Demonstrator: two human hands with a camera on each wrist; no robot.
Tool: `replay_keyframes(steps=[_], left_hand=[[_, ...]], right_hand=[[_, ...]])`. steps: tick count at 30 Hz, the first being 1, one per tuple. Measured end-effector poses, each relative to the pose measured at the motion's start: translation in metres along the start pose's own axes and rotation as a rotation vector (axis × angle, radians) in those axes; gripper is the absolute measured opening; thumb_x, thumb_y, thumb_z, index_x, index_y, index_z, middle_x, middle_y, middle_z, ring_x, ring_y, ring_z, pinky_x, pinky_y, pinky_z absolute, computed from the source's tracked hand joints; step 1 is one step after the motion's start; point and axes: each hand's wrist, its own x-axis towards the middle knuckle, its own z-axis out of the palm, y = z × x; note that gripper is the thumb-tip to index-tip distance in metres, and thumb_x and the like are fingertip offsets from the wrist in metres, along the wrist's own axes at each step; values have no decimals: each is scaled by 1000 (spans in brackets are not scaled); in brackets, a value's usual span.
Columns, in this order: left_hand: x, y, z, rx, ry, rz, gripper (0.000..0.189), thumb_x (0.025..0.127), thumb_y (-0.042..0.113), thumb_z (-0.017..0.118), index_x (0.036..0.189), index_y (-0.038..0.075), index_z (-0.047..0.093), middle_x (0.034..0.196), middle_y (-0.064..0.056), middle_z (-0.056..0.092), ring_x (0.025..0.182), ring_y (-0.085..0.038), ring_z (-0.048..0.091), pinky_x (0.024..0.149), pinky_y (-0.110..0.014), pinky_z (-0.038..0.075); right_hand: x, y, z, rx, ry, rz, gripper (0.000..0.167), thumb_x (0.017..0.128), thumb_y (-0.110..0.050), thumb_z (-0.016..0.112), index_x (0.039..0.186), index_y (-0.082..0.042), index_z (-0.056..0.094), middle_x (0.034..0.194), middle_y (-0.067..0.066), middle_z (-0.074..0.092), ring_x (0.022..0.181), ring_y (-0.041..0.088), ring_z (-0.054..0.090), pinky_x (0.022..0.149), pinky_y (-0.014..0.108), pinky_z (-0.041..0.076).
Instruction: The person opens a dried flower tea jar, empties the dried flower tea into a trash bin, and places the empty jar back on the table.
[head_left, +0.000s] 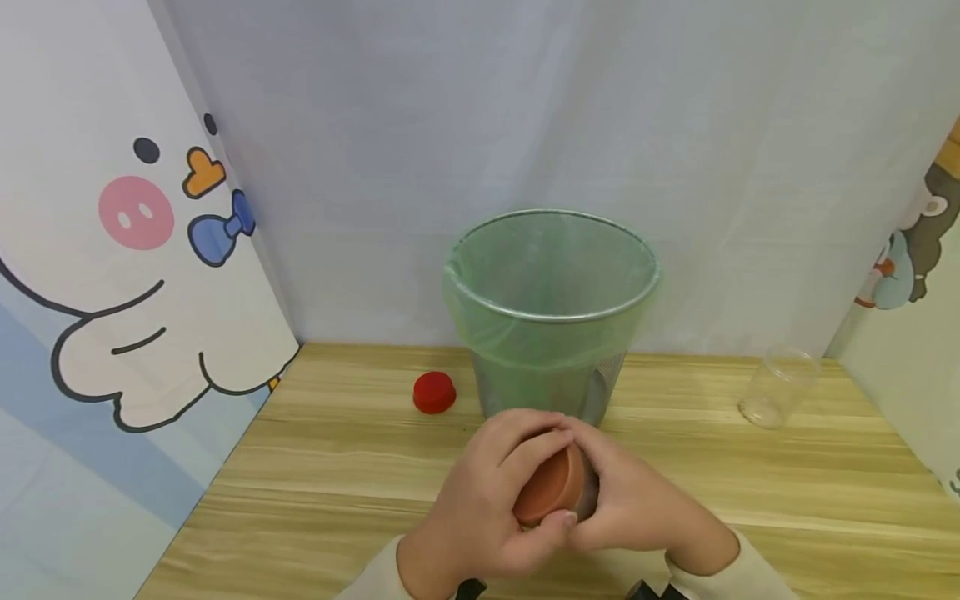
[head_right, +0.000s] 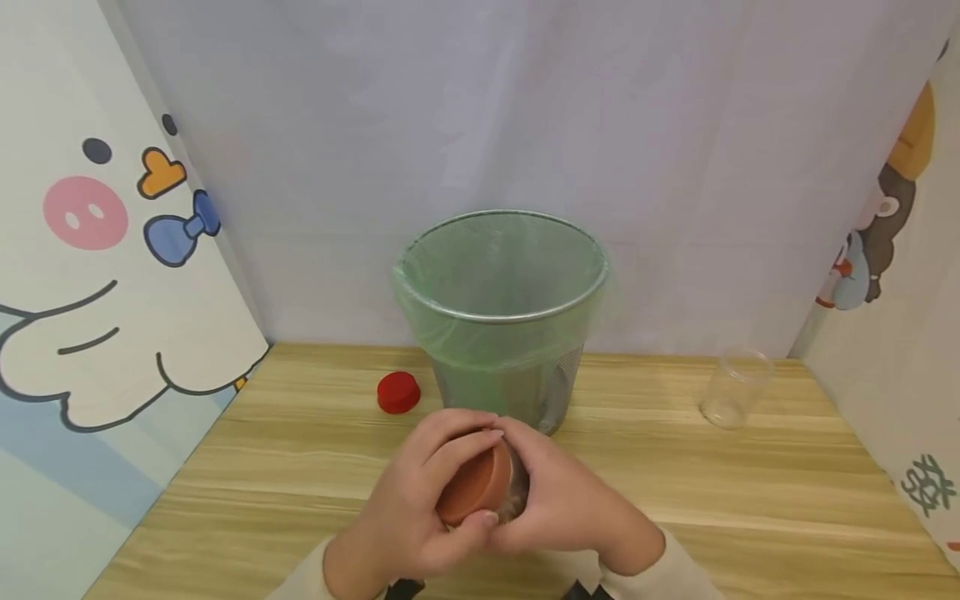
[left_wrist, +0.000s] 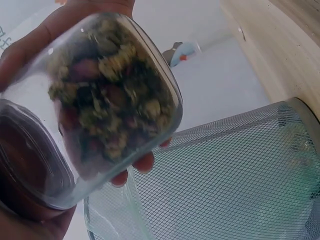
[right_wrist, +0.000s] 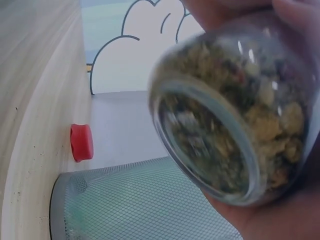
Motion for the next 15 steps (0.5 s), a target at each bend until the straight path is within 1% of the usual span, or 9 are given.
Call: replay_keyframes(steps=[3, 5, 8, 11, 13, 15], left_hand=[[-2, 1, 0, 23, 16, -72, 47, 100, 38, 54, 129, 2, 65, 126, -15, 62, 111, -28, 62, 93, -39, 53], [-3, 2, 1, 39, 28, -127, 47, 99, 38, 56, 129, 3, 65, 126, -14, 62, 111, -27, 62, 90, -39, 54], [-6, 5, 2, 57, 35, -240, 44, 97, 36, 59, 129, 6, 65, 127, -11, 62, 112, -26, 61, 86, -40, 56], [-7, 9, 2, 65, 36, -346, 44, 91, 31, 65, 129, 9, 64, 129, -9, 62, 113, -25, 61, 83, -42, 56], [-8, 10, 3, 66, 37, -396, 46, 88, 27, 67, 130, 9, 63, 130, -8, 62, 114, -25, 60, 82, -42, 57], [-8, 11, 3, 65, 35, -426, 47, 85, 24, 69, 129, 9, 63, 131, -7, 61, 115, -25, 59, 82, -42, 57]], right_hand=[[1, 0, 6, -95, 85, -7, 79, 81, -8, 87, 147, -15, 45, 131, 8, 58, 105, 25, 66, 84, 40, 58], [3, 0, 11, -186, 146, -12, 77, 80, -13, 89, 144, -17, 47, 129, 5, 59, 102, 22, 66, 82, 38, 59], [4, 0, 18, -328, 236, -24, 78, 77, -19, 92, 142, -19, 49, 129, 2, 59, 103, 20, 66, 81, 37, 59], [5, -1, 23, -480, 320, -30, 83, 72, -27, 95, 142, -19, 50, 129, -2, 59, 104, 17, 64, 82, 37, 58], [5, -2, 26, -535, 350, -31, 85, 69, -29, 97, 141, -18, 51, 128, -3, 59, 104, 16, 64, 82, 37, 58], [6, -2, 27, -554, 362, -28, 86, 68, -29, 97, 140, -17, 52, 127, -4, 60, 103, 15, 64, 83, 37, 58]])
